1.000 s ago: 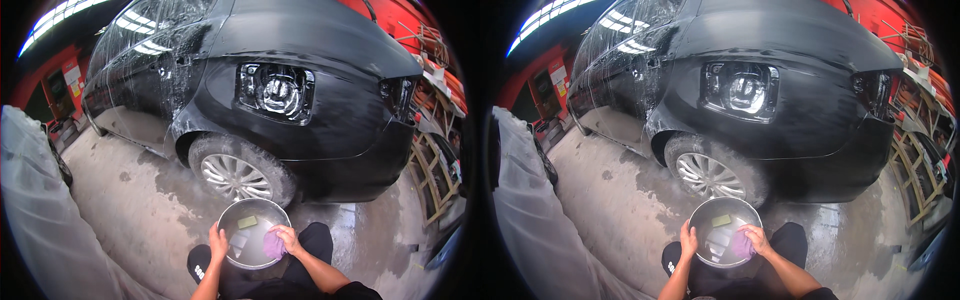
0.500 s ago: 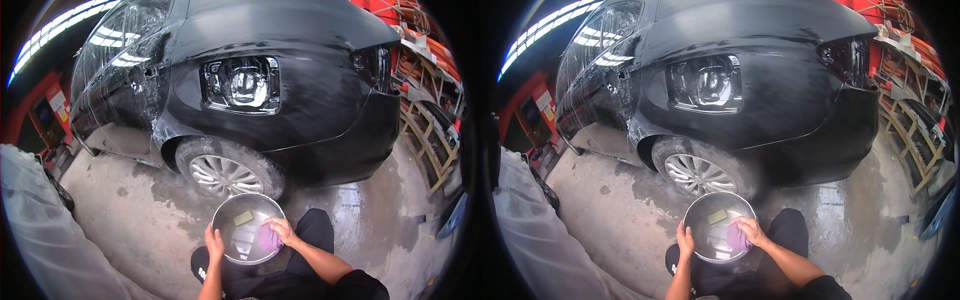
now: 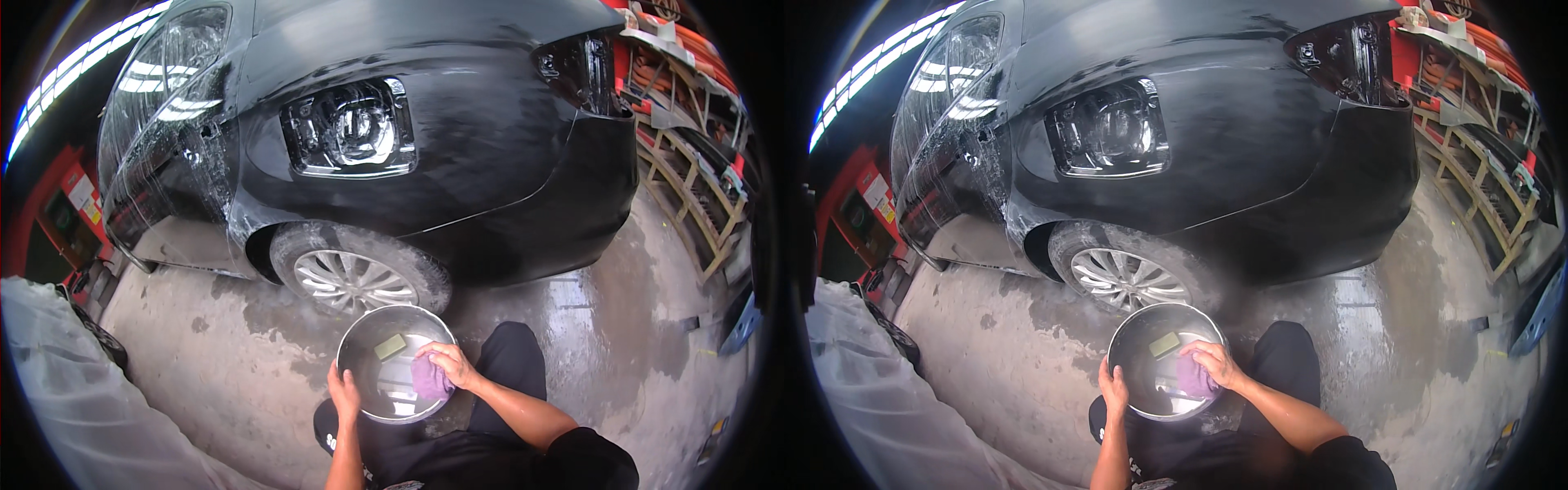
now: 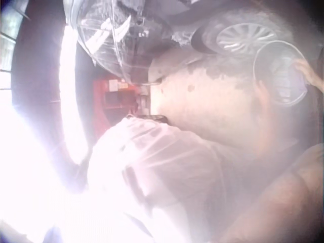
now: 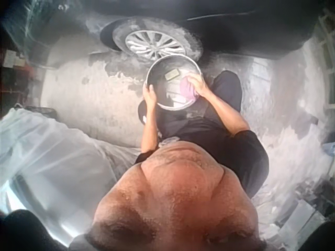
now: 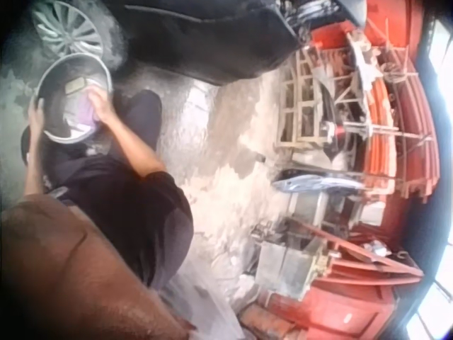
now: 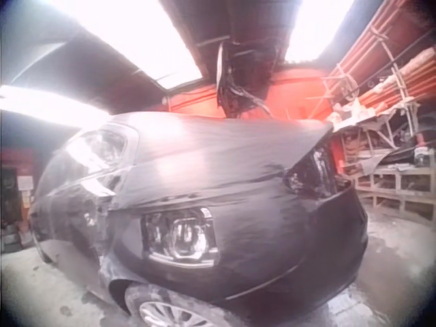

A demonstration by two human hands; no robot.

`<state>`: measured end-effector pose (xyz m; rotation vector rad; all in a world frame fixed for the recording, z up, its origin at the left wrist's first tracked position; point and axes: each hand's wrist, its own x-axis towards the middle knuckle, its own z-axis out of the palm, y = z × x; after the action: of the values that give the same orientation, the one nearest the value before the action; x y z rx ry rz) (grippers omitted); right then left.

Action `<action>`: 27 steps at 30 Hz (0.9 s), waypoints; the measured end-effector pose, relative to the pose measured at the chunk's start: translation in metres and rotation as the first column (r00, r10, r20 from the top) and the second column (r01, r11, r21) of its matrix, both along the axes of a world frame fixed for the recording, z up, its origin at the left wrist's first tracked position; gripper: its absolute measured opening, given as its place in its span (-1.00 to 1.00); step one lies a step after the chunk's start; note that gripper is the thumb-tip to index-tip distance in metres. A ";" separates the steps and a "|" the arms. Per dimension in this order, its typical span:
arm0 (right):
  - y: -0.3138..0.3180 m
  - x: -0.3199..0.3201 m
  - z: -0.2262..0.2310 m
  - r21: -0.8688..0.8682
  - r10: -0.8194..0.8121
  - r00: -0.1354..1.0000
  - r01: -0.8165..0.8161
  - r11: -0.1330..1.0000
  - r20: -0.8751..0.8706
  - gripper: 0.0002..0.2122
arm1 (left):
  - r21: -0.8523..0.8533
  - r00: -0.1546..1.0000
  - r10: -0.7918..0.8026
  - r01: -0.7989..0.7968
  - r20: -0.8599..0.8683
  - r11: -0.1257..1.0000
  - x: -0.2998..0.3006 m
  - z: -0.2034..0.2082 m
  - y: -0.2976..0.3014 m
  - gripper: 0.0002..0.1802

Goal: The person wipes the front bumper and hood of a black car using a purple cloth. They dip the cloth into a metal bucket of water and continue wiping the front fender and wheel area. The person occasionally touches their face while working.

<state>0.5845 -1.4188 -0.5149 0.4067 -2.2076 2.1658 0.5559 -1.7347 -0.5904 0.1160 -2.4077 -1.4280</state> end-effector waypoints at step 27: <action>0.008 0.002 0.003 0.137 -0.051 0.998 0.056 0.989 -0.042 -0.72 | -0.421 0.698 -0.443 0.219 -0.563 0.880 -0.082 0.314 0.174 -0.85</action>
<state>0.5867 -1.4111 -0.5116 0.3850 -2.3277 1.9687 0.4736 -1.5605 -0.2765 -0.8185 -2.0621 -0.9340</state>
